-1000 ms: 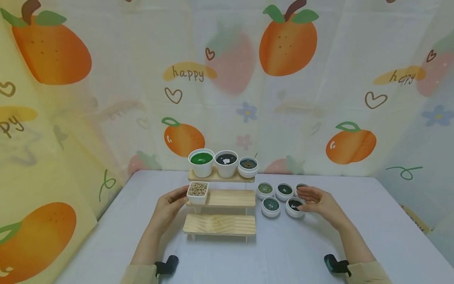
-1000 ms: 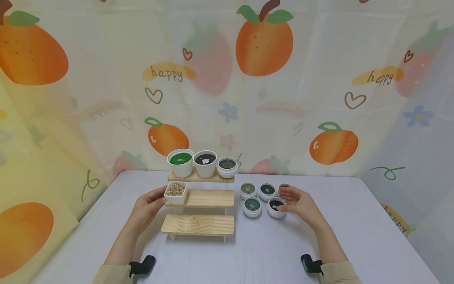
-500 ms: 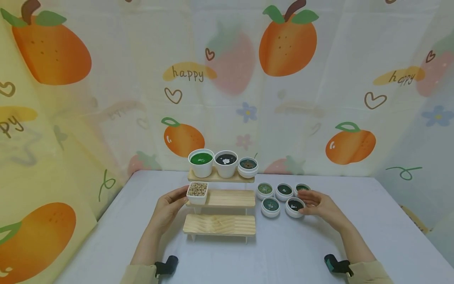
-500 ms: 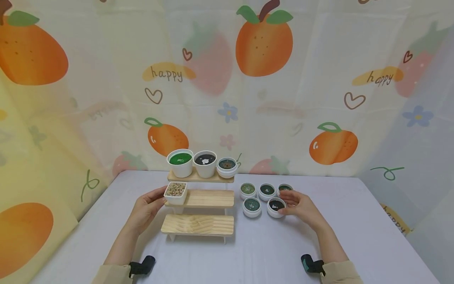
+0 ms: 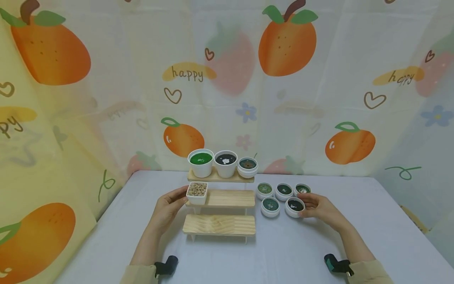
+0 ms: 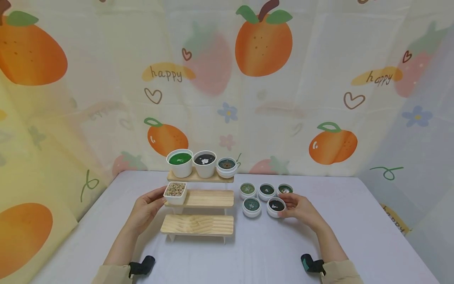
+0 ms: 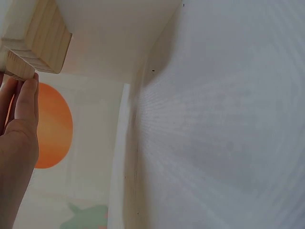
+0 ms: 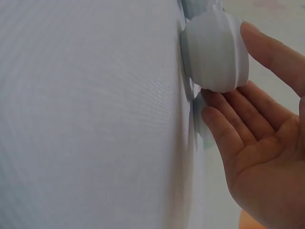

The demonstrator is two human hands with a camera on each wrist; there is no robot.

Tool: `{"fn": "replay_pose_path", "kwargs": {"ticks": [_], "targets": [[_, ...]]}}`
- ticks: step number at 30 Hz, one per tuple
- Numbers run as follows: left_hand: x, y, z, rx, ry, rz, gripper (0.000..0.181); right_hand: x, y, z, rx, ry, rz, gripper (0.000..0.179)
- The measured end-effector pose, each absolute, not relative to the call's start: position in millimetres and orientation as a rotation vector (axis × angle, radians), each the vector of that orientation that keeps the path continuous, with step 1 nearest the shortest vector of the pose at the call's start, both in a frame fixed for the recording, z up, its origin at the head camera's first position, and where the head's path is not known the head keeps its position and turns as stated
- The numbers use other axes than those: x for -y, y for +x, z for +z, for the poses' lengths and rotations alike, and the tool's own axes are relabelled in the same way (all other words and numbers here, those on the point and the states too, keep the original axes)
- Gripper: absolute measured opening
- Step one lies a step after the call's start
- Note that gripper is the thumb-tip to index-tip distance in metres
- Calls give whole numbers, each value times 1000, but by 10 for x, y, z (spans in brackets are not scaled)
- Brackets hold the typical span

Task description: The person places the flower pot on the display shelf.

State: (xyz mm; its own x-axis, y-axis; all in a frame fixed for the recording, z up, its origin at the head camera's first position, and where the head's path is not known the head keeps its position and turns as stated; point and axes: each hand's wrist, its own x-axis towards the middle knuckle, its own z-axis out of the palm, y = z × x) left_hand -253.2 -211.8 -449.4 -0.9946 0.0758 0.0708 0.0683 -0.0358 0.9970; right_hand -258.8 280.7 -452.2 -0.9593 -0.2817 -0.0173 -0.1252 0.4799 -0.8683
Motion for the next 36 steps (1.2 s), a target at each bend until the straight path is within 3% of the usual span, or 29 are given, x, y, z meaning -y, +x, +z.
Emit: {"fn": "replay_pose_path", "kwargs": {"ticks": [36], "targets": [[2129, -2538, -4494, -2143, 149, 2266, 54, -2779, -2606, -4526, -2708, -303, -1334, 63]]}}
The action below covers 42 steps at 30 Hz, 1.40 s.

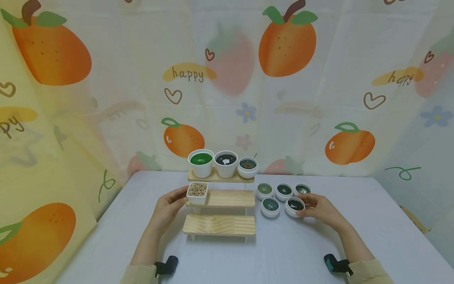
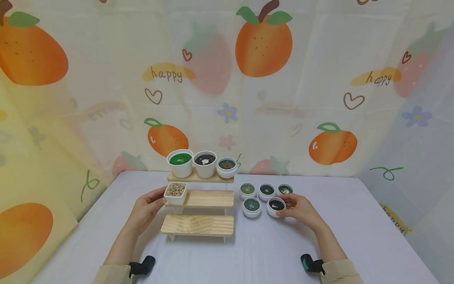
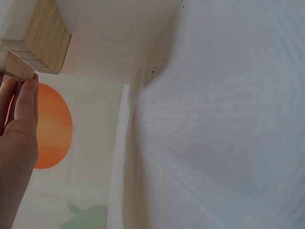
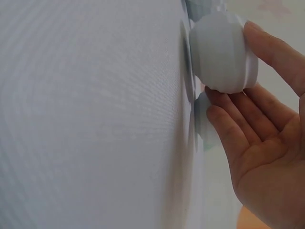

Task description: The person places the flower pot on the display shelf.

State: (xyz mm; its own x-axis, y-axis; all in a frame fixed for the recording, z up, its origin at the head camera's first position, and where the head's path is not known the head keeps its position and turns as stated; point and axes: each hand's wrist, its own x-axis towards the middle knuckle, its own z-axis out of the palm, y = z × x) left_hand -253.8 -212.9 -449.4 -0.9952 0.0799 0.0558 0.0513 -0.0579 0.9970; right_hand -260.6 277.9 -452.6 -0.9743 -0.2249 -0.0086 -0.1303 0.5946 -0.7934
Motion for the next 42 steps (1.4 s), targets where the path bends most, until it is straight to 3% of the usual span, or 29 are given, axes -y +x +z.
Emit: {"fn": "replay_pose_path", "kwargs": {"ticks": [42], "targets": [[2123, -2538, -4501, -2150, 164, 2276, 52, -2481, -2511, -3972, -2724, -372, -1410, 59]]}}
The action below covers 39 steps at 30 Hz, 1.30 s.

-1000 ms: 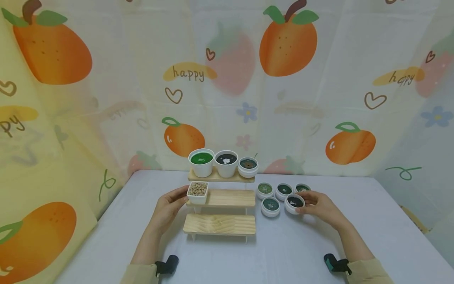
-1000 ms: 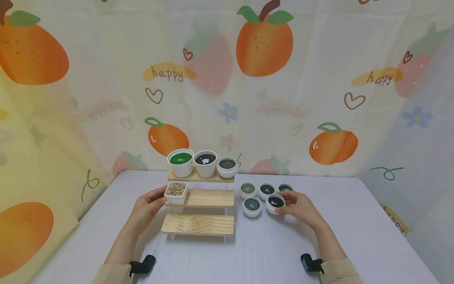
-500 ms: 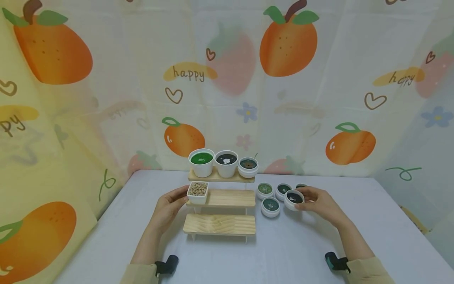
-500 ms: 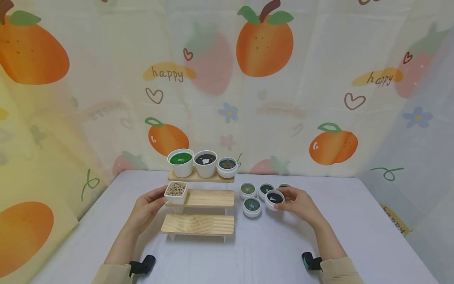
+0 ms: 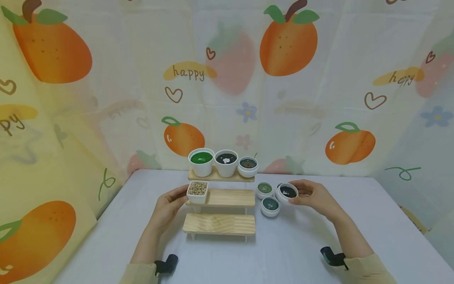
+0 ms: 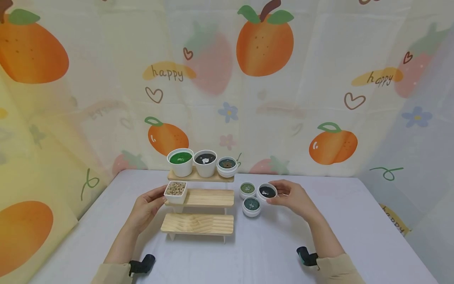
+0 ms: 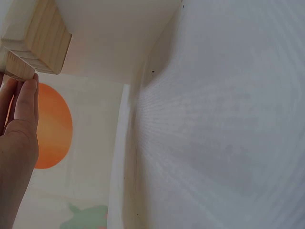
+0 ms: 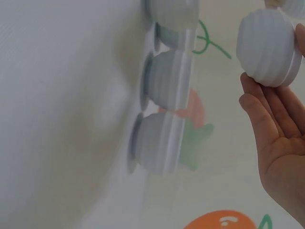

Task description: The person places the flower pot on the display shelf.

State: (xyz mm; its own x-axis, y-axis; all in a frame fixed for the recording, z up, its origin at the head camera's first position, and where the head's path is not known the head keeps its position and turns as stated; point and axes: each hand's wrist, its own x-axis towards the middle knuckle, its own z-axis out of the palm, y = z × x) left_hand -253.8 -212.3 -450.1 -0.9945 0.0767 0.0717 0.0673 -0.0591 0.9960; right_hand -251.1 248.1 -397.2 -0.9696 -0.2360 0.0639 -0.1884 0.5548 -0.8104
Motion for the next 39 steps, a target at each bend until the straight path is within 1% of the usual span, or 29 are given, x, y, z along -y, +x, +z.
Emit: {"fn": "replay_pose_path", "kwargs": {"ticks": [7, 21, 39], "targets": [[2129, -2540, -4506, -2150, 180, 2271, 53, -2318, -2483, -3877, -2661, -416, -1479, 59], [2133, -2553, -4494, -2159, 199, 2258, 52, -2042, -2484, -3813, -2616, -482, -1514, 62], [2152, -2546, -4506, -2135, 214, 2286, 52, -1665, -2482, -3717, -2532, -613, -1596, 59]]}}
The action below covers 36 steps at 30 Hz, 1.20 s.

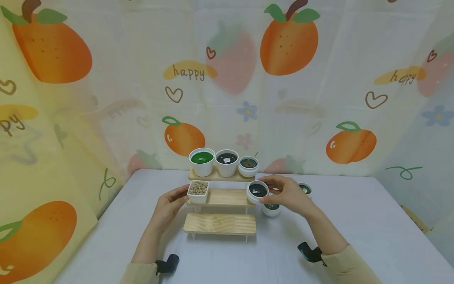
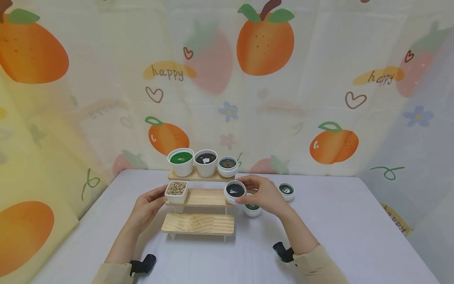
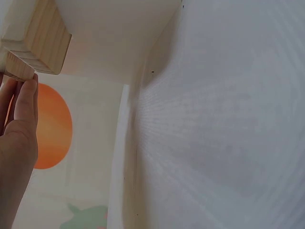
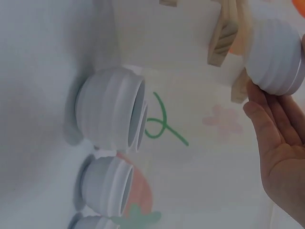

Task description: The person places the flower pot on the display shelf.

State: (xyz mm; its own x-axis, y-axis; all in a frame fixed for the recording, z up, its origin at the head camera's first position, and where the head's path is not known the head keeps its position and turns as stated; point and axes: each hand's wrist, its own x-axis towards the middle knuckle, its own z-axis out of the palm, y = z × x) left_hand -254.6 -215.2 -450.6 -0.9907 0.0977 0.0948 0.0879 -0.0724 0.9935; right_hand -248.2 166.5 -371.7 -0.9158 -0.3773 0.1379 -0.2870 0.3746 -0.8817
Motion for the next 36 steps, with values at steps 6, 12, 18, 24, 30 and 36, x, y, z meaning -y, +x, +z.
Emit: {"fn": "replay_pose_path", "kwargs": {"ticks": [6, 12, 18, 24, 30, 36], "targets": [[2147, -2549, -4510, -2147, 222, 2277, 53, -1563, -2487, -3704, -2537, -624, -1595, 60], [2139, -2545, -4499, -2155, 207, 2268, 52, -1441, -2492, -3674, -2526, -630, -1626, 59], [2133, -2537, -4494, -2160, 207, 2265, 52, -1296, -2494, -3688, -2495, -669, -1648, 58], [2126, -2537, -4490, -2154, 193, 2273, 52, -1121, -2480, -3733, -2497, -665, -1670, 57], [2130, -2525, -4494, -2152, 221, 2278, 53, -957, -2471, -3760, -2509, -623, -1687, 56], [2130, -2530, -4496, -2157, 214, 2276, 52, -843, -2489, -3781, -2493, -545, -1713, 55]]}}
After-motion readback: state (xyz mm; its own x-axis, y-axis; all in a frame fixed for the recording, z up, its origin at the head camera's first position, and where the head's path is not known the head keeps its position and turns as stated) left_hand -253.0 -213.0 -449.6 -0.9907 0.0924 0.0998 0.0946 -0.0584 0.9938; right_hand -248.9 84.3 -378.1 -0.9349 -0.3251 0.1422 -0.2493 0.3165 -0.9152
